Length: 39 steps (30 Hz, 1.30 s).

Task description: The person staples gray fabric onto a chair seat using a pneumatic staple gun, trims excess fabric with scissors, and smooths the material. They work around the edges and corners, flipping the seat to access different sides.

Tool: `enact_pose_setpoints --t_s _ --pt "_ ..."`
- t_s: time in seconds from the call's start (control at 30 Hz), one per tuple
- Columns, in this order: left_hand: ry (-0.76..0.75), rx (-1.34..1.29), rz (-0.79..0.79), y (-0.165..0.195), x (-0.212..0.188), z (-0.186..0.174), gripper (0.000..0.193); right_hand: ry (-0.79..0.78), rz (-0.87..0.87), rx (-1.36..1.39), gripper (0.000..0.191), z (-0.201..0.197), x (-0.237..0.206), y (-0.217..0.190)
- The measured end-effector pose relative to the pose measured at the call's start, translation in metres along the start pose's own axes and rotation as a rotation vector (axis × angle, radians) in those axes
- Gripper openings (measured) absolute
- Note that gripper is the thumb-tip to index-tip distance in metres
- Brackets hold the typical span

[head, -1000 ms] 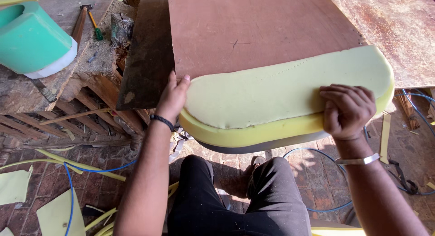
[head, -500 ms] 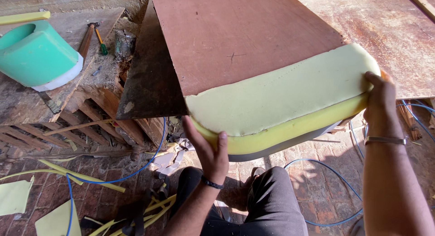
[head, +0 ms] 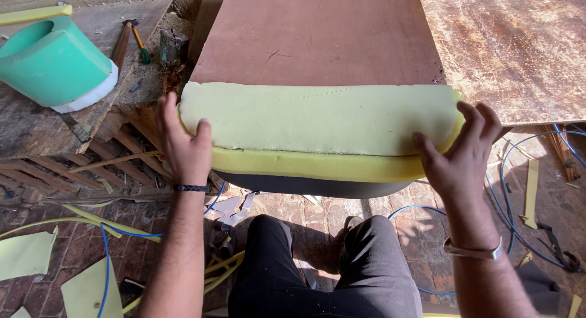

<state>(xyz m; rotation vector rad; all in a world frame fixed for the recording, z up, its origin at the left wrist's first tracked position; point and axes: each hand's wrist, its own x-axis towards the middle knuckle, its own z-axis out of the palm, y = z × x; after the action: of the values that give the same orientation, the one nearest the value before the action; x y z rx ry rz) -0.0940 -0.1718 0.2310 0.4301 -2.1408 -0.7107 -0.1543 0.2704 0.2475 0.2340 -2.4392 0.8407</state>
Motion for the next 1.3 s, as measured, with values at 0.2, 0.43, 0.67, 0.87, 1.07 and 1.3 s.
enact_pose_setpoints --t_s 0.2,0.43,0.67,0.87,1.07,1.3 --pt "-0.603 0.299 0.309 0.071 0.016 0.038 0.066 -0.531 -0.268 -0.203 0.078 0.023 0.054 -0.075" --pt "-0.697 0.4 0.332 0.074 0.011 0.042 0.076 -0.654 -0.346 -0.418 0.082 0.047 0.053 -0.076" --pt "-0.671 0.376 0.308 0.072 0.008 0.043 0.076 -0.597 -0.31 -0.36 0.087 0.055 0.053 -0.066" --pt "-0.767 0.399 0.315 0.095 0.025 0.031 0.074 -0.736 -0.374 -0.455 0.08 0.046 0.065 -0.089" --pt "-0.843 0.427 0.173 0.125 0.098 0.068 0.051 -0.941 -0.257 -0.429 0.063 0.073 0.129 -0.155" --pt "-0.447 0.153 0.368 0.088 0.089 0.128 0.038 -0.364 -0.672 0.141 0.046 0.129 0.129 -0.142"
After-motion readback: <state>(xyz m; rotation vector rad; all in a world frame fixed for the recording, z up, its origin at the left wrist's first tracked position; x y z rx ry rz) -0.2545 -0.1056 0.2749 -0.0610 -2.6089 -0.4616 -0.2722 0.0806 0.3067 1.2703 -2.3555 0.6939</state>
